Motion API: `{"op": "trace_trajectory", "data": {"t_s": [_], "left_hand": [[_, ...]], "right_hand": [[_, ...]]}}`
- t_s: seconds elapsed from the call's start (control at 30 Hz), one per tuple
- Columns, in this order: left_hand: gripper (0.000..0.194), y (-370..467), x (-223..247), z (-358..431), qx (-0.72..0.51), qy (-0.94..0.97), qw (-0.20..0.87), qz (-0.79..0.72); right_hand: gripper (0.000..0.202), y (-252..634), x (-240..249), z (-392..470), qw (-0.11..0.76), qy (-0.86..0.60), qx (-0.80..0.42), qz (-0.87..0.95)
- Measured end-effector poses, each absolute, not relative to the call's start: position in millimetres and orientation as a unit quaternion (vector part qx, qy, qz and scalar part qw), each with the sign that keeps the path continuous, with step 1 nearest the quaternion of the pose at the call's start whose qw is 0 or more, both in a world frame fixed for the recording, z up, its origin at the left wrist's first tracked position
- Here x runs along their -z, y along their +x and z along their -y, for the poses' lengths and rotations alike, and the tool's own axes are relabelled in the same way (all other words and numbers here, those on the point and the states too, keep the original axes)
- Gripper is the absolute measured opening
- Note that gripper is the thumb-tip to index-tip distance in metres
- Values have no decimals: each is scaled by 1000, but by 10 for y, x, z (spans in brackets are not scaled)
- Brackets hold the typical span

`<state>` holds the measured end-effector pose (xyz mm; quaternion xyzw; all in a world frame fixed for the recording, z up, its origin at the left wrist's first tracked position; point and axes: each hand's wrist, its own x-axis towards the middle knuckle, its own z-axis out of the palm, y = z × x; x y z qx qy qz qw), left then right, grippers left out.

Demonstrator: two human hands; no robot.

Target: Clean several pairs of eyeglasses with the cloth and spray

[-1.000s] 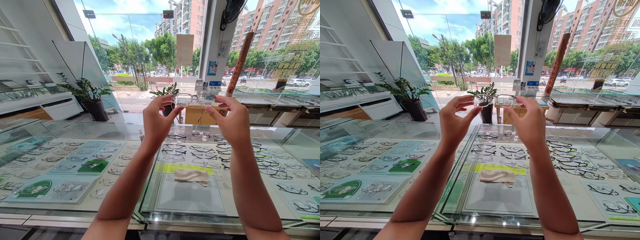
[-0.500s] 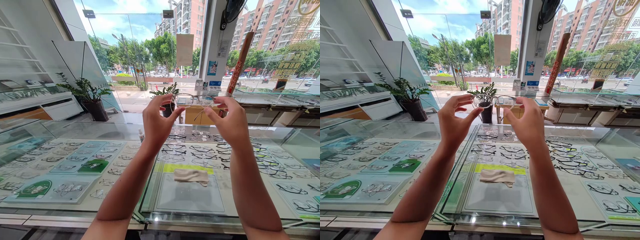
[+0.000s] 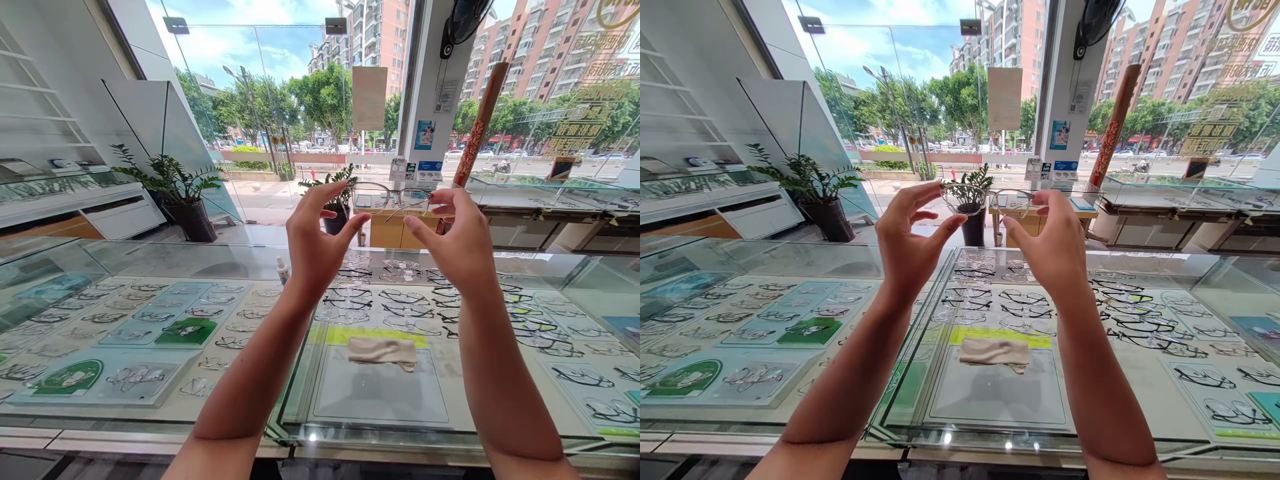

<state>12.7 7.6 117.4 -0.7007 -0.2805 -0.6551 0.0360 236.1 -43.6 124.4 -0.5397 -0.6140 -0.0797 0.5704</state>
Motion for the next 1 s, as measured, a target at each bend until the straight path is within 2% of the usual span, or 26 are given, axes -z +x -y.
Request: {"op": "trace_trajectory", "data": {"t_s": [0.2,0.47,0.63,0.83,1.0], "left_hand": [[52,130,-1121,-193,655,-706,-10,270],[51,266,-1104,-52,668,-684,89,279],[51,306,-1098,8,662,-681,110,292],[52,317,-1077,-20,667,-686,86,278],[53,260,-1028,-228,674,-697,46,242]], "right_hand": [[46,2334,-1230,425,580,-521,122,614],[46,2381,-1201,369,572,-535,116,611],[48,2426,-1194,352,572,-533,94,616],[51,2444,-1174,314,580,-517,80,624],[52,2353,-1201,407,579,-531,124,606]]}}
